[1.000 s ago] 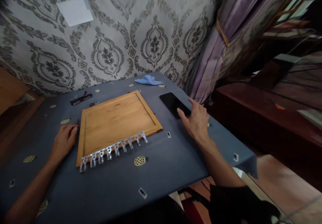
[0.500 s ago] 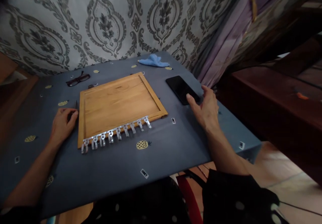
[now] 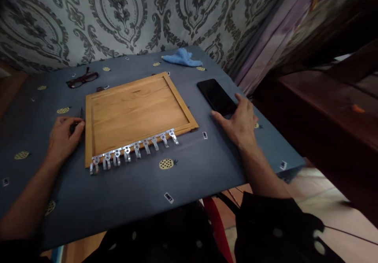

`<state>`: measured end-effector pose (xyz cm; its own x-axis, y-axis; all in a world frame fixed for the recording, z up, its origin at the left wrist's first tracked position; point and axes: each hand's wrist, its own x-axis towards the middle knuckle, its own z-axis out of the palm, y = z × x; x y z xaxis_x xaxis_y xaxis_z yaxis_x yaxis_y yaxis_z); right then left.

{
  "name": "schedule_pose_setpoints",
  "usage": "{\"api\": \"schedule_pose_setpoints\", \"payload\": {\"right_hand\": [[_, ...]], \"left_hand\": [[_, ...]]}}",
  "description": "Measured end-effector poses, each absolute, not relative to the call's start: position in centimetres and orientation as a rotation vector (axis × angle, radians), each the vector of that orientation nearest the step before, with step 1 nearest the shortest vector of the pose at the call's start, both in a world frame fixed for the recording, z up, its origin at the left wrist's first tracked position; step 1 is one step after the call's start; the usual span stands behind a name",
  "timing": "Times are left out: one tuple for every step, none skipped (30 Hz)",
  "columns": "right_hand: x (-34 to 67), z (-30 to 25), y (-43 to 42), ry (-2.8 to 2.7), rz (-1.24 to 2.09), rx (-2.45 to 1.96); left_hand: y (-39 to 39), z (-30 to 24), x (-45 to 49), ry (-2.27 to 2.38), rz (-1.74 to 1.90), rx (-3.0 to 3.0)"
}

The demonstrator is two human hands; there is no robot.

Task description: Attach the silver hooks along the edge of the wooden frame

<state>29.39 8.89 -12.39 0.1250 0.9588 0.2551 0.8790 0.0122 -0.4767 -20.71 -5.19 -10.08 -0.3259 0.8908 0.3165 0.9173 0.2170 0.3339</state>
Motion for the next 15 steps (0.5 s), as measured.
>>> {"api": "schedule_pose_setpoints", "payload": {"right_hand": [[29.4,-12.6,9.0,-1.805,0.16,-1.893],[29.5,-12.8,9.1,-1.832,0.122,-1.905],[29.4,-12.9,9.2,-1.852,0.09,-1.916],[29.4,-13.0,9.2,-1.863,0.061,-1.926],[29.3,-12.9,9.3,-1.87,0.038,-1.931],[29.2,-12.8,9.3,-1.875,0.022,-1.929],[29.0,-12.5,9.3,-1.877,0.014,-1.927],[28.8,-12.2,9.3,-1.874,0.014,-1.93],[28.7,-11.9,9.3,-1.865,0.022,-1.943],[28.5,-11.5,9.3,-1.853,0.035,-1.961],[28.4,-11.1,9.2,-1.841,0.054,-1.974],[28.3,-10.8,9.2,-1.826,0.078,-1.975],[28.3,-10.4,9.3,-1.806,0.108,-1.963],[28.4,-10.0,9.3,-1.767,0.153,-1.943],[28.5,-9.6,9.4,-1.705,0.213,-1.922]], "left_hand": [[-5.2,-10.1,-20.7,-2.404,-0.733,-1.788],[-5.2,-10.1,-20.7,-2.401,-0.741,-1.787],[-5.2,-10.1,-20.7,-2.397,-0.749,-1.787],[-5.2,-10.2,-20.7,-2.393,-0.756,-1.787],[-5.2,-10.2,-20.7,-2.389,-0.763,-1.789],[-5.2,-10.2,-20.7,-2.385,-0.77,-1.79],[-5.2,-10.3,-20.7,-2.381,-0.778,-1.789],[-5.1,-10.4,-20.7,-2.377,-0.787,-1.788],[-5.1,-10.5,-20.6,-2.375,-0.795,-1.786],[-5.1,-10.6,-20.6,-2.372,-0.803,-1.784],[-5.1,-10.8,-20.7,-2.37,-0.812,-1.783],[-5.0,-10.9,-20.7,-2.368,-0.821,-1.782],[-5.1,-10.9,-20.8,-2.364,-0.832,-1.783],[-5.1,-10.8,-20.9,-2.356,-0.844,-1.78],[-5.2,-10.5,-20.9,-2.343,-0.858,-1.771]]}}
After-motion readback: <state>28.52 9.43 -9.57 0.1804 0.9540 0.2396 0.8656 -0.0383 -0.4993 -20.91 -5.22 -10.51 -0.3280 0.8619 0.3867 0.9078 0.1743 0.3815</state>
